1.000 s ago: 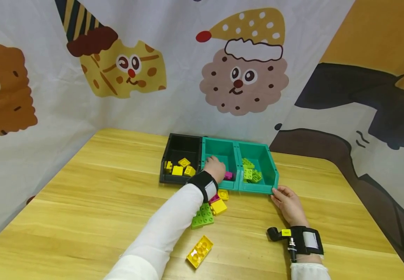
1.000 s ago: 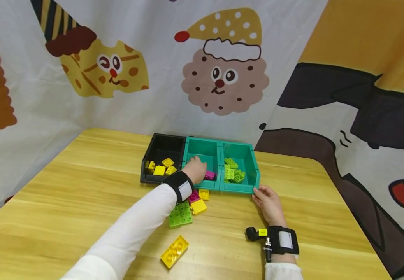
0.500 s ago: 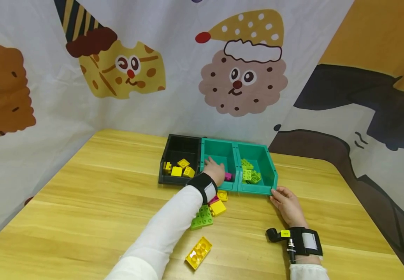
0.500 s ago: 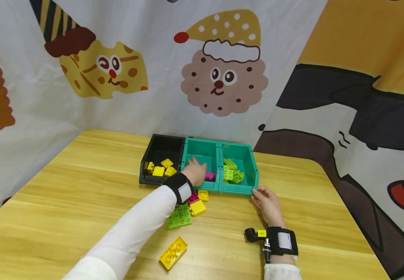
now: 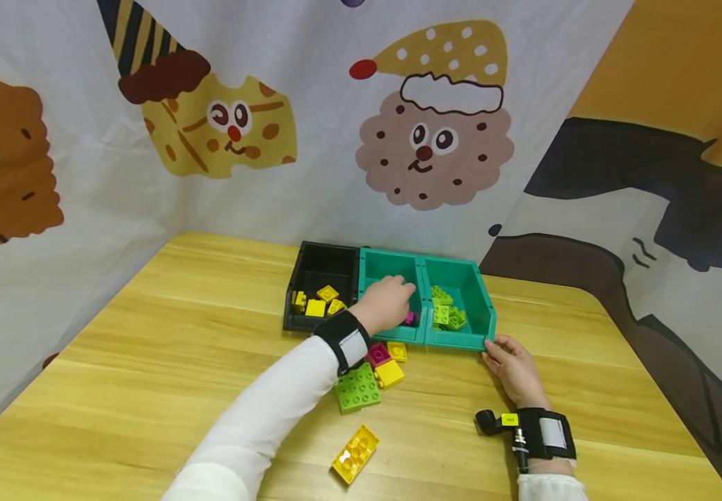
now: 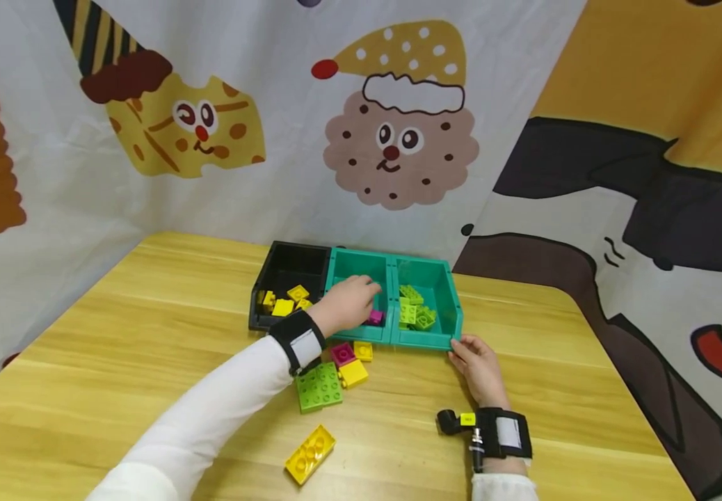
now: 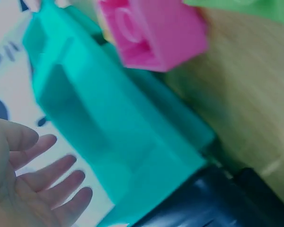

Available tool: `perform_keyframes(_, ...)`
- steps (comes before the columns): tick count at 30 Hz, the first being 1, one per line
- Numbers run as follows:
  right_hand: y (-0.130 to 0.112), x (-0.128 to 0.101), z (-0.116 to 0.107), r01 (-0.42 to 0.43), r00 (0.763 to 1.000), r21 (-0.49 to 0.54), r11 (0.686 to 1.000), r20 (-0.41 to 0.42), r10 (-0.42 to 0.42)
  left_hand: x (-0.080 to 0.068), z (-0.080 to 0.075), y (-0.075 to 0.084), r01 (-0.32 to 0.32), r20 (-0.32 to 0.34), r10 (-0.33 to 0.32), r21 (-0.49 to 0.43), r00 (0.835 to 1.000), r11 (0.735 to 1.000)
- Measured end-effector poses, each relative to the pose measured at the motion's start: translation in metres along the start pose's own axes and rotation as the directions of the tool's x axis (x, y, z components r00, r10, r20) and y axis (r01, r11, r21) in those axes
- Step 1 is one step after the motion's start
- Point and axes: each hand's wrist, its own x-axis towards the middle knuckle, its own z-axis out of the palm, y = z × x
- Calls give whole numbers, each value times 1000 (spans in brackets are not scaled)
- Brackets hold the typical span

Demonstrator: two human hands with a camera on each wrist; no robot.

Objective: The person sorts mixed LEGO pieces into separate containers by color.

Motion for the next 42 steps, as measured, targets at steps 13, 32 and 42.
perform_keyframes(13, 2, 1, -2, 12, 1000, 5, 1000, 5, -12, -65, -26, 0, -199, -99, 185, -172, 978, 965)
perform_keyframes(32, 0, 2, -1, -12, 1000, -22, 1000, -17, 11, -155, -34, 26, -274, 173, 338, -312, 925, 910)
perform_keyframes(42, 1, 3, -2, -2, 1000, -9, 1000, 3, 2, -174, -15, 28, -325, 285, 383, -231, 879, 917)
